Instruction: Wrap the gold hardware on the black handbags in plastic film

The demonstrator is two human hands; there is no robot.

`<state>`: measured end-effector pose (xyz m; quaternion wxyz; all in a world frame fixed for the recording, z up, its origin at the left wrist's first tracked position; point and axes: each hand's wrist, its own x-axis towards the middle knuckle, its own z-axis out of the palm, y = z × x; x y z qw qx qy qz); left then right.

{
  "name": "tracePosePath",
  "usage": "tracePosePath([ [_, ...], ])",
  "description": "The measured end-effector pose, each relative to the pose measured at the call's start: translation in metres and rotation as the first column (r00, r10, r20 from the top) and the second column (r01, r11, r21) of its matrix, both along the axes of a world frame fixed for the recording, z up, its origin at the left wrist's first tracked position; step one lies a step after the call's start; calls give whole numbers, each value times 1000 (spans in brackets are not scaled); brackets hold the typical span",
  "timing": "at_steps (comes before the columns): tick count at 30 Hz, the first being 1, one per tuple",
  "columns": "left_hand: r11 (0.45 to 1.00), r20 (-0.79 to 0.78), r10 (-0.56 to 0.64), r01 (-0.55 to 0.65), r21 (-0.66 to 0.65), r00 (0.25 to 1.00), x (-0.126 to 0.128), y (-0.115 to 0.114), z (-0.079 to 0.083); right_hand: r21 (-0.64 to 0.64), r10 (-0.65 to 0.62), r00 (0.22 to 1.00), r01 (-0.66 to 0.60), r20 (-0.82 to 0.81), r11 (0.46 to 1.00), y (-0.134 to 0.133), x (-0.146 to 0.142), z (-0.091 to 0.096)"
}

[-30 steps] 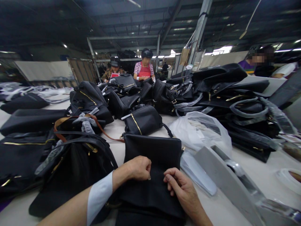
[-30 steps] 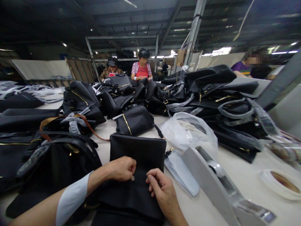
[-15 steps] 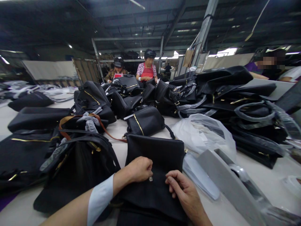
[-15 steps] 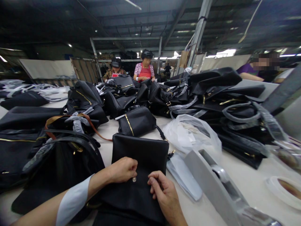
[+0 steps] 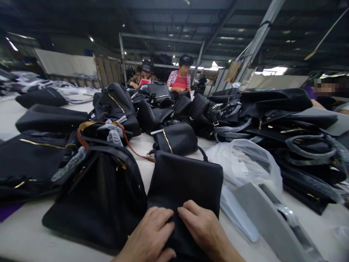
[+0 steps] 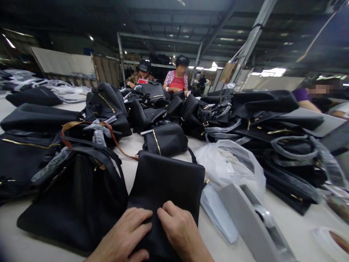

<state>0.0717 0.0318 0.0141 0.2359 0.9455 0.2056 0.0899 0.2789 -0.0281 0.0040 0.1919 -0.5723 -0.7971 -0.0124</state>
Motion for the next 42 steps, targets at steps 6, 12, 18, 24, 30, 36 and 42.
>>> tracePosePath([
  [6,1000,143,13,-13,1,990,-4,-2,-9,102,111,935,-154,337,983,0,-17,18],
  [12,998,148,29,-20,-67,989,-5,-2,-9,-43,71,922,-59,381,997,15,-20,26],
  [18,996,165,2,12,-84,986,-6,0,-15,-112,-94,994,100,59,989,21,4,22],
  [24,998,156,8,3,-69,988,-7,-1,-8,-359,-279,914,165,-294,919,9,-7,28],
  [30,999,144,1,5,-40,990,-5,-2,-14,-331,-406,913,375,-27,866,21,-24,23],
  [36,1000,173,-12,15,-17,985,-6,-2,-17,-410,-306,946,239,-106,880,30,-12,25],
  [42,1000,193,-12,15,-12,981,-5,0,-20,-476,-278,928,133,-249,870,28,-2,28],
])
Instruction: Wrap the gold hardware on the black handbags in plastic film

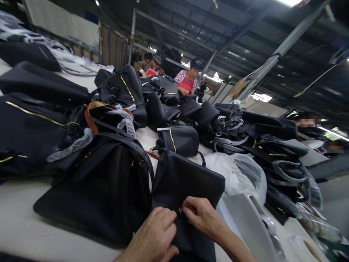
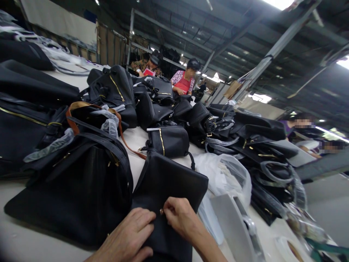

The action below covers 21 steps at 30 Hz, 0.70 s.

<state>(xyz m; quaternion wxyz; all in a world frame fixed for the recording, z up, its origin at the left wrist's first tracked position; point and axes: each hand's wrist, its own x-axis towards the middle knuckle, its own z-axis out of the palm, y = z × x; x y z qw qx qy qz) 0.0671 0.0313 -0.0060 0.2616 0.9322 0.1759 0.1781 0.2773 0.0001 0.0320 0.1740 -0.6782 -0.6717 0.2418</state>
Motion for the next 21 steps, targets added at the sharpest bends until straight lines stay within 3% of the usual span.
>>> tracePosePath([
  [5,1000,-11,0,0,-15,1000,-3,0,6,80,19,1000,-18,-4,997,-7,-4,-4],
  [7,1000,-4,-1,1,-22,1000,-4,0,8,129,96,995,-98,21,987,-12,-2,-5],
  [9,1000,13,-6,6,-25,1000,-4,-1,9,187,209,966,-236,151,954,-18,0,-5],
  [12,1000,38,4,-3,-26,999,-3,-2,8,202,328,823,-459,464,865,-23,1,-4],
  [14,999,50,16,-15,-31,999,-2,-3,7,168,358,726,-542,588,823,-24,-4,-1],
  [21,999,43,9,-7,-37,999,-3,-2,9,68,263,488,-561,832,825,-14,-28,8],
])
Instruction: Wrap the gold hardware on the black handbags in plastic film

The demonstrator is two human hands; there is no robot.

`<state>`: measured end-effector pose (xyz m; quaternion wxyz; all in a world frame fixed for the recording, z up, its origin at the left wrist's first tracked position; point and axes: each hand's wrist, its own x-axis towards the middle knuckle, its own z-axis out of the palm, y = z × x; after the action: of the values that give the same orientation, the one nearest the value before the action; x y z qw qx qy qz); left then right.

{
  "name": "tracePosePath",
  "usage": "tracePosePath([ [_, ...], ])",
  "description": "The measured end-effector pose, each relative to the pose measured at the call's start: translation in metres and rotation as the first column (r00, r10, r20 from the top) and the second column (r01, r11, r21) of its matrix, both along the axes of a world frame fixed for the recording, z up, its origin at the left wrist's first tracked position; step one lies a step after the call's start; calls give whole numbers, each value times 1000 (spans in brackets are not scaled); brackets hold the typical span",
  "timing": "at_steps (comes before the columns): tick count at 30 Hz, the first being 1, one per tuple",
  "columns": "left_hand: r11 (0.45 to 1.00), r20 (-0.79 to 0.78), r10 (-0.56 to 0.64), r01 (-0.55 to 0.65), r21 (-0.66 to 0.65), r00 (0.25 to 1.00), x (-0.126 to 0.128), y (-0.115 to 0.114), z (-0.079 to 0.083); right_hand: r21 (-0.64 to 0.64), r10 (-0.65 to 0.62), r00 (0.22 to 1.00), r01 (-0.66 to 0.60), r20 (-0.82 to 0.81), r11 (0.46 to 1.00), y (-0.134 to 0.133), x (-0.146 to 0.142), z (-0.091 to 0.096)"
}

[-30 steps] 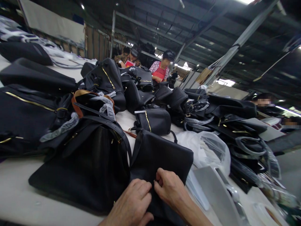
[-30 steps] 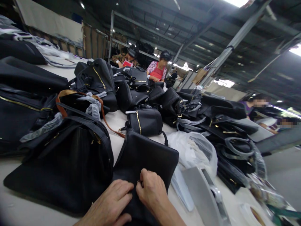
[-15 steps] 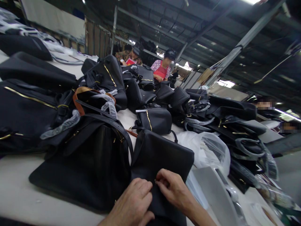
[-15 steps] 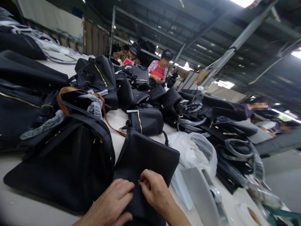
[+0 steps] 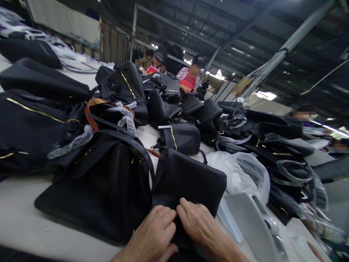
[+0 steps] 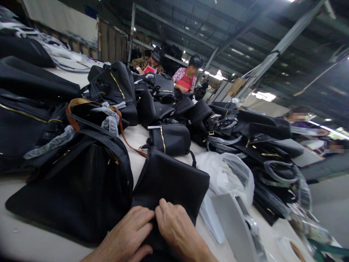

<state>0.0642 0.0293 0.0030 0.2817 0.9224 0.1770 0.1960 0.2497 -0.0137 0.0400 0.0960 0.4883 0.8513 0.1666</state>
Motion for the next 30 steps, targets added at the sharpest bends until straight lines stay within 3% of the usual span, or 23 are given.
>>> tracePosePath([
  [2,1000,-16,-3,3,-11,1000,0,1,1,-4,-2,1000,2,-24,1000,3,0,0],
  [5,1000,-17,-7,6,-27,1000,0,2,-1,-33,-55,977,50,-205,998,6,6,-6],
  [10,1000,80,14,-12,-26,997,2,1,-12,-72,-146,907,128,-396,989,5,19,-19],
  [14,999,86,6,-2,-51,996,2,0,-19,-110,-183,830,146,-527,983,3,30,-19],
  [19,1000,85,4,-2,-19,996,1,0,-18,-140,-223,759,173,-612,975,-4,37,-16],
  [25,999,-4,-7,7,-46,1000,-3,2,-3,-304,-318,602,129,-733,944,-11,33,-14],
  [30,1000,46,2,-1,-16,999,0,0,-9,-383,-373,588,114,-718,917,-6,31,-8],
])
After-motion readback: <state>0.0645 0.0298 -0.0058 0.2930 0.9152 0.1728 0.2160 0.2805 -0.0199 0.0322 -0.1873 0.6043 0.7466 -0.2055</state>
